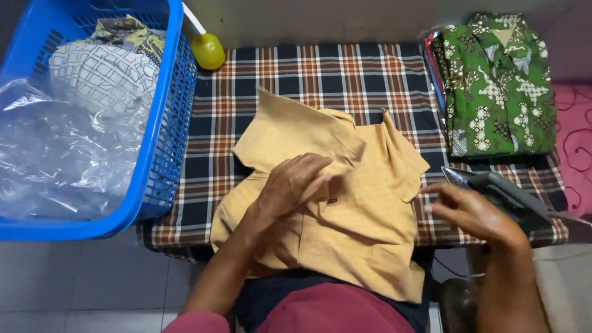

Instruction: The person irons a yellow short-sleeved shirt on a plaid-covered ironing board. They smooth the fabric with one hand while moving the iron with the other, then flip the shirt to iron the back and collar before returning to the front.

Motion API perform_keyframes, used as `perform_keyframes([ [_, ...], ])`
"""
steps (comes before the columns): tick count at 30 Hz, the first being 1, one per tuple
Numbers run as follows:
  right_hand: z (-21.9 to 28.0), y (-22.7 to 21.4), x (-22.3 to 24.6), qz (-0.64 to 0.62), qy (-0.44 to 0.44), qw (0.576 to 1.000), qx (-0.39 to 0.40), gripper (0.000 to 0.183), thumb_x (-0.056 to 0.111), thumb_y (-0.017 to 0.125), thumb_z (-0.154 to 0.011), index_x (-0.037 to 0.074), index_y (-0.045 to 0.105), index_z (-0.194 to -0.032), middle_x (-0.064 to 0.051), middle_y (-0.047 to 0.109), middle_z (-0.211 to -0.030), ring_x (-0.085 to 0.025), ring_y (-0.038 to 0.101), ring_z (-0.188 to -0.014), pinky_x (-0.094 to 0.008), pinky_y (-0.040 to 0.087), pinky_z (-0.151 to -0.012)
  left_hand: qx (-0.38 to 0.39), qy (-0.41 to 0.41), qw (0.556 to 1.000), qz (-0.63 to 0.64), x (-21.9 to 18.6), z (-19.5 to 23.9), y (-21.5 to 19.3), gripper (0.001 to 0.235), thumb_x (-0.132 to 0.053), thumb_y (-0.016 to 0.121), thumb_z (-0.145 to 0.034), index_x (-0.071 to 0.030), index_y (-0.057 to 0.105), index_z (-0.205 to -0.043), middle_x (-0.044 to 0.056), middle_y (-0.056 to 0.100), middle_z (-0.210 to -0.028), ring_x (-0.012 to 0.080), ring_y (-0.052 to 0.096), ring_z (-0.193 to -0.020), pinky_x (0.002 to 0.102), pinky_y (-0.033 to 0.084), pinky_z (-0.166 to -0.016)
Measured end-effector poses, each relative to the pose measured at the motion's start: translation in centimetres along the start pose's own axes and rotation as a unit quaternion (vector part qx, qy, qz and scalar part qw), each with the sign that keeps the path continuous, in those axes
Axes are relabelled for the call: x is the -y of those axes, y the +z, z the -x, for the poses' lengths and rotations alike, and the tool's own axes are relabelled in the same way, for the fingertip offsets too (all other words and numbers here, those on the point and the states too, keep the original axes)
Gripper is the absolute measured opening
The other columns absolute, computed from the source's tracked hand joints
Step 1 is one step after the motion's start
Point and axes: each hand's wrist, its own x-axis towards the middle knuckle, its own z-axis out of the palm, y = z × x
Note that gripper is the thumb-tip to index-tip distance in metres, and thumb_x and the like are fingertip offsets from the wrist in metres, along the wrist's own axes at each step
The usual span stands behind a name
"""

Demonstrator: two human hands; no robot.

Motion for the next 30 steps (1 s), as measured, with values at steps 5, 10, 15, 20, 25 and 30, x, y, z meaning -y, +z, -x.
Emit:
perform_keyframes([
  [5, -8.7, -1.0, 0.7, 0.009, -0.058, 0.990, -0.125, 0.048, 0.030, 0.073, -0.095, 0.013, 0.068, -0.140, -0.024, 0.076, -0.103, -0.039, 0.073, -0.099, -0.053, 0.055, -0.087, -0.095, -0.192, 0.972, -0.097, 2.4, 5.5, -4.3, 0.037, -0.036, 0.062, -0.102, -0.014, 0.063, -0.132, 0.011, 0.064, -0.125, 0.0339, 0.065, -0.116, 0.045, 0.050, -0.094],
  [10, -20.6, 2.5, 3.7, 0.103, -0.195, 0.958, -0.184, 0.047, 0.048, 0.064, -0.105, 0.011, 0.070, -0.132, -0.019, 0.073, -0.117, -0.042, 0.068, -0.112, -0.051, 0.051, -0.097, 0.046, -0.462, 0.881, 0.091, 4.9, 8.6, -6.0, 0.067, -0.069, 0.042, -0.104, -0.010, 0.074, -0.110, 0.019, 0.075, -0.100, 0.0414, 0.070, -0.107, 0.049, 0.051, -0.091],
  [15, -22.9, 6.0, 10.2, 0.016, -0.279, 0.960, -0.014, 0.063, 0.037, 0.066, -0.098, 0.016, 0.048, -0.154, -0.028, 0.065, -0.132, -0.050, 0.059, -0.124, -0.061, 0.046, -0.106, 0.108, -0.495, 0.838, 0.206, 8.3, 8.2, -0.9, 0.067, -0.076, 0.061, -0.092, -0.015, 0.075, -0.116, 0.007, 0.080, -0.096, 0.0286, 0.076, -0.100, 0.040, 0.056, -0.085],
  [20, -18.8, 4.0, 7.4, 0.160, -0.185, 0.965, 0.097, 0.048, 0.027, 0.060, -0.092, 0.008, 0.063, -0.136, -0.030, 0.074, -0.107, -0.046, 0.070, -0.103, -0.054, 0.054, -0.092, 0.117, -0.475, 0.818, 0.303, 5.6, 6.8, -0.7, 0.059, -0.057, 0.062, -0.098, -0.005, 0.070, -0.126, 0.013, 0.076, -0.084, 0.0231, 0.071, -0.081, 0.035, 0.054, -0.070],
  [25, -11.8, 0.7, 6.4, 0.200, -0.046, 0.965, 0.161, 0.057, 0.051, 0.065, -0.089, 0.011, 0.073, -0.128, -0.027, 0.077, -0.117, -0.046, 0.068, -0.119, -0.055, 0.054, -0.100, 0.230, -0.445, 0.769, 0.396, 1.8, 5.3, 0.6, 0.064, -0.059, 0.056, -0.100, -0.005, 0.066, -0.133, 0.012, 0.074, -0.072, 0.0143, 0.067, -0.061, 0.024, 0.049, -0.050],
  [30, -15.5, 4.7, 2.0, 0.121, -0.090, 0.988, 0.017, 0.032, 0.038, 0.076, -0.089, 0.013, 0.080, -0.108, -0.017, 0.076, -0.111, -0.040, 0.069, -0.114, -0.048, 0.055, -0.097, 0.186, -0.434, 0.775, 0.420, 1.3, 3.9, 2.5, 0.033, -0.038, 0.070, -0.096, -0.006, 0.067, -0.089, 0.011, 0.058, -0.052, 0.0160, 0.054, -0.039, 0.021, 0.035, -0.032],
])
